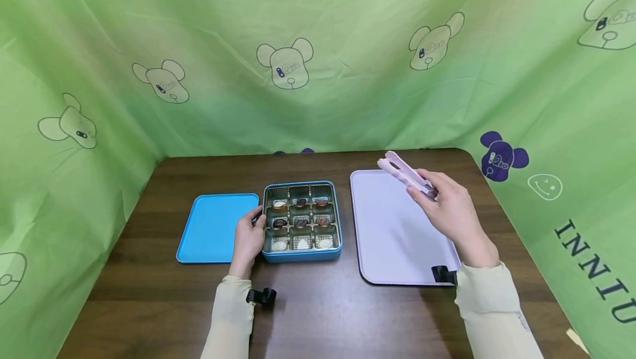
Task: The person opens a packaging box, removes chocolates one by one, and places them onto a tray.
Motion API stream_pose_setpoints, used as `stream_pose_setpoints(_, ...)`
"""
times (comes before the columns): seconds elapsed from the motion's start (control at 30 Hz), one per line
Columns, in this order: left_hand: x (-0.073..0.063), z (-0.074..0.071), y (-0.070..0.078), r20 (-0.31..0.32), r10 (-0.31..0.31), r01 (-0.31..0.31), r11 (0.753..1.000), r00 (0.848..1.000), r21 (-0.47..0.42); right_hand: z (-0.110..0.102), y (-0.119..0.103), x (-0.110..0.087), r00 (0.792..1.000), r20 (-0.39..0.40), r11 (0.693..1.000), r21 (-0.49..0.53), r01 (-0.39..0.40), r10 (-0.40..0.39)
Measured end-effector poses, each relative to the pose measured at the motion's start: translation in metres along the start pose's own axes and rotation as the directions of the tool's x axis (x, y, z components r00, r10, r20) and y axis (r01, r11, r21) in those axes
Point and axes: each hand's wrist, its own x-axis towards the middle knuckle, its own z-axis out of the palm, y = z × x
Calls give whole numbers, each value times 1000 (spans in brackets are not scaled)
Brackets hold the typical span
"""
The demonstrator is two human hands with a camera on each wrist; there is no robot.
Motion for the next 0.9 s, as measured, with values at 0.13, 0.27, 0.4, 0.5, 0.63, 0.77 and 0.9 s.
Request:
stream_pose_setpoints(0.13,0,1,-1,2,2,-2,1000,1000,-11,6,-6,6,999,39,999,2,32,-32)
stream_pose_setpoints(0.27,0,0,-2,5,11,-10,1000,1000,-10,11,-12,11,995,59,997,-2,77,-77)
stream_pose_setpoints(0.4,0,0,-3,3,20,-20,1000,1000,-5,16,-18,14,991,91,995,-8,99,-98)
stream_pose_setpoints(0.5,0,0,-3,1,20,-20,1000,1000,-4,20,-22,17,987,106,993,-9,122,-120)
stream_pose_setpoints(0.63,0,-1,-3,-4,24,-24,1000,1000,11,25,-27,21,980,122,987,-6,162,-160)
stream_pose_setpoints(0.77,0,-1,-2,-2,37,-37,999,999,25,29,-32,25,971,149,982,0,189,-187)
stream_pose_setpoints(0.9,0,-1,-1,4,43,-43,998,999,34,34,-38,28,962,185,979,0,204,-201)
